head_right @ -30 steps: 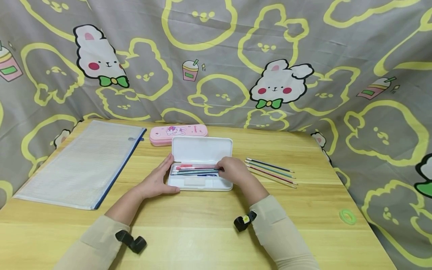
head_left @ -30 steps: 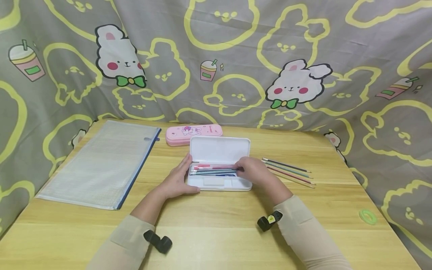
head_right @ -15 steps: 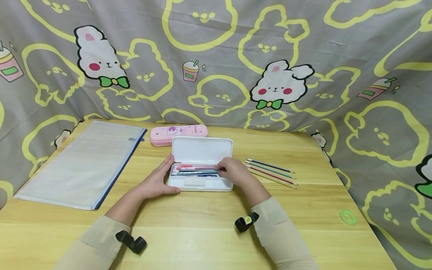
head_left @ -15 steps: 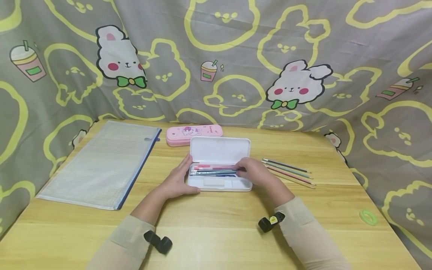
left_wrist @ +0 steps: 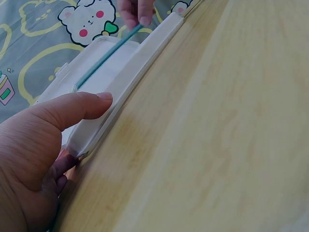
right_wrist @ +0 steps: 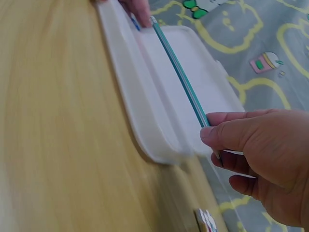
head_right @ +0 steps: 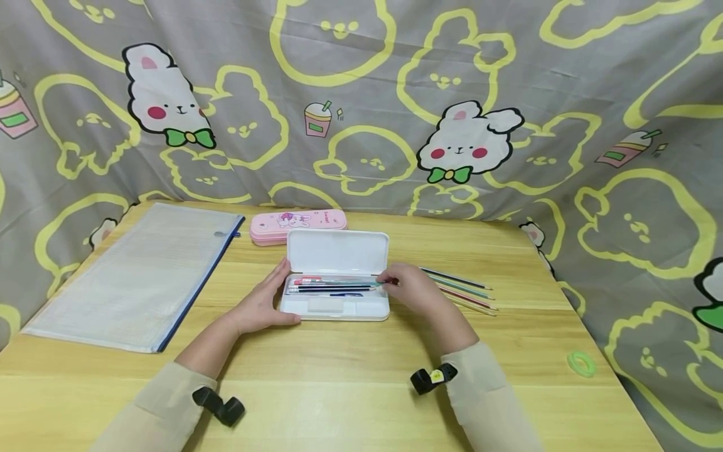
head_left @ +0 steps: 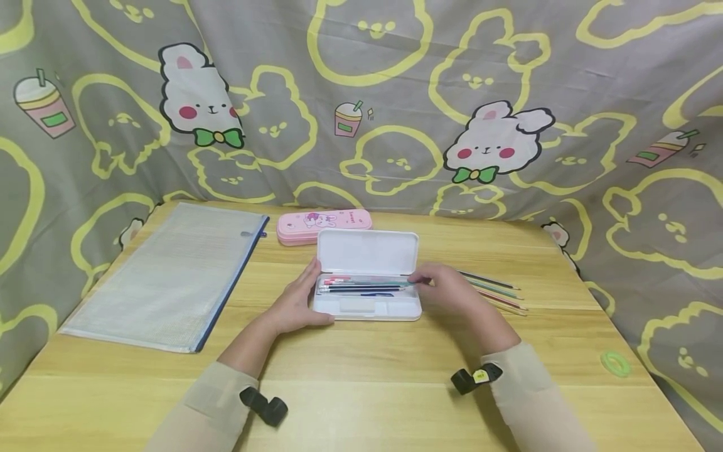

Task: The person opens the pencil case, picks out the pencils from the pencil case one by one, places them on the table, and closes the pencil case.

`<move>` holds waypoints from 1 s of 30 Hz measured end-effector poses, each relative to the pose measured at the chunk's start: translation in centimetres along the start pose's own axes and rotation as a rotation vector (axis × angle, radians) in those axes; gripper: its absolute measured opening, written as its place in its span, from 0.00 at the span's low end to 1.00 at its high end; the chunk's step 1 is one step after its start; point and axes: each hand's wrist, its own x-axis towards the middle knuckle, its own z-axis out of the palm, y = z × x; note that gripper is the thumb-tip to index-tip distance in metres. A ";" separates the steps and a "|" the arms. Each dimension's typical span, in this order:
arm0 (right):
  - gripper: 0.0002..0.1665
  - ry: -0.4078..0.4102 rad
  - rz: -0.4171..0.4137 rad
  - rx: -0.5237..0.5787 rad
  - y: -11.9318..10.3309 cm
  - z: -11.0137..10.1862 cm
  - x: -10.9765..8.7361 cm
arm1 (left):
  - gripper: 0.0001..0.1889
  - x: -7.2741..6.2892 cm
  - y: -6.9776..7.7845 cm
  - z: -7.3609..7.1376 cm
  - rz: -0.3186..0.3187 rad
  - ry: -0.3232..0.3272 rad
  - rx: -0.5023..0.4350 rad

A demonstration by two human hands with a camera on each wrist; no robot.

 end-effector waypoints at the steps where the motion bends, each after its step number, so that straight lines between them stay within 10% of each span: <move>1: 0.09 0.017 -0.007 -0.003 0.3 -0.3 -0.4 | 0.65 0.0 0.0 0.0 -0.001 0.000 0.000; 30: 0.09 0.187 0.286 -0.118 9.2 -4.8 -12.3 | 0.64 -0.1 0.2 -0.1 -0.001 -0.004 -0.007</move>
